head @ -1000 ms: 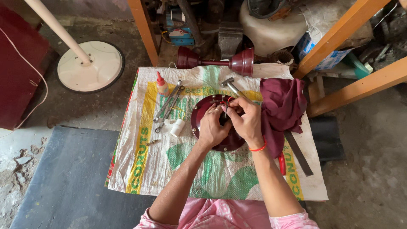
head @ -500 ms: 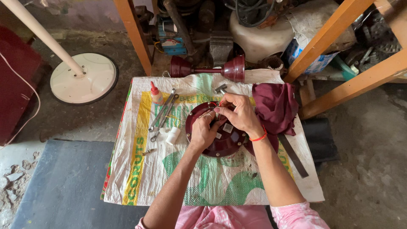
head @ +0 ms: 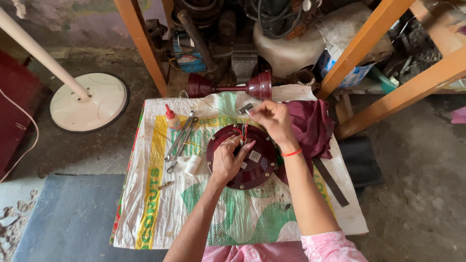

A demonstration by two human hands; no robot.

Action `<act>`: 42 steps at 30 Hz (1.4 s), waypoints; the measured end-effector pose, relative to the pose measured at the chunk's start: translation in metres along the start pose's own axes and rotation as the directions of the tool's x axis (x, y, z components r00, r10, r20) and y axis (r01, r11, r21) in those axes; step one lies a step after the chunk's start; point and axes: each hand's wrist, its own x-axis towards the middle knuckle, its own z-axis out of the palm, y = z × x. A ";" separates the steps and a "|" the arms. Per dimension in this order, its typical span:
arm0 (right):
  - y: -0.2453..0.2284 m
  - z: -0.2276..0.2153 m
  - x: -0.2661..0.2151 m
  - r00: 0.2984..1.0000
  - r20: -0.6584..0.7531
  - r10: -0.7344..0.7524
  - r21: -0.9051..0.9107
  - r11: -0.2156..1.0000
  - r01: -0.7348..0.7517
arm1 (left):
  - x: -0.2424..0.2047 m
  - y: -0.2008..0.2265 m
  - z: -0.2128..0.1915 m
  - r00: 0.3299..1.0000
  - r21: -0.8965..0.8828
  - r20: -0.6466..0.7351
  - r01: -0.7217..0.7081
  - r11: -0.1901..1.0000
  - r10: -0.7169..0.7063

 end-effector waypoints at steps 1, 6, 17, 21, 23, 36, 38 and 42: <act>0.007 -0.012 0.003 0.997 -0.073 0.004 0.005 1.000 -0.003 | -0.001 0.002 -0.001 1.000 0.001 -0.004 -0.017 1.000 0.017; 0.054 -0.071 0.043 0.869 -0.492 0.053 -0.130 0.983 -0.133 | 0.005 0.005 -0.002 1.000 -0.016 0.003 -0.006 1.000 0.006; 0.136 -0.063 0.074 0.909 -0.393 -0.139 -0.573 0.810 -0.123 | 0.004 0.001 -0.002 0.991 0.019 0.051 0.122 0.992 -0.123; 0.114 -0.053 0.071 0.915 -0.364 -0.174 -0.583 0.809 -0.079 | 0.005 0.002 -0.002 0.999 -0.013 0.012 0.034 0.999 -0.034; 0.097 -0.040 0.062 0.922 -0.349 -0.166 -0.539 0.840 -0.053 | 0.006 0.004 -0.001 0.999 -0.042 -0.022 -0.039 0.998 0.038; 0.020 0.021 -0.006 0.990 0.128 -0.066 -0.417 0.902 0.114 | 0.002 0.000 0.002 0.995 -0.015 0.037 0.090 0.996 -0.089; 0.022 0.012 -0.010 0.992 0.121 0.027 -0.467 0.884 0.033 | 0.002 0.000 0.002 0.996 -0.024 0.040 0.085 0.996 -0.084; 0.034 0.001 -0.020 0.991 0.133 -0.025 -0.508 0.857 0.090 | 0.003 0.001 0.003 1.000 -0.054 0.019 0.010 0.999 -0.009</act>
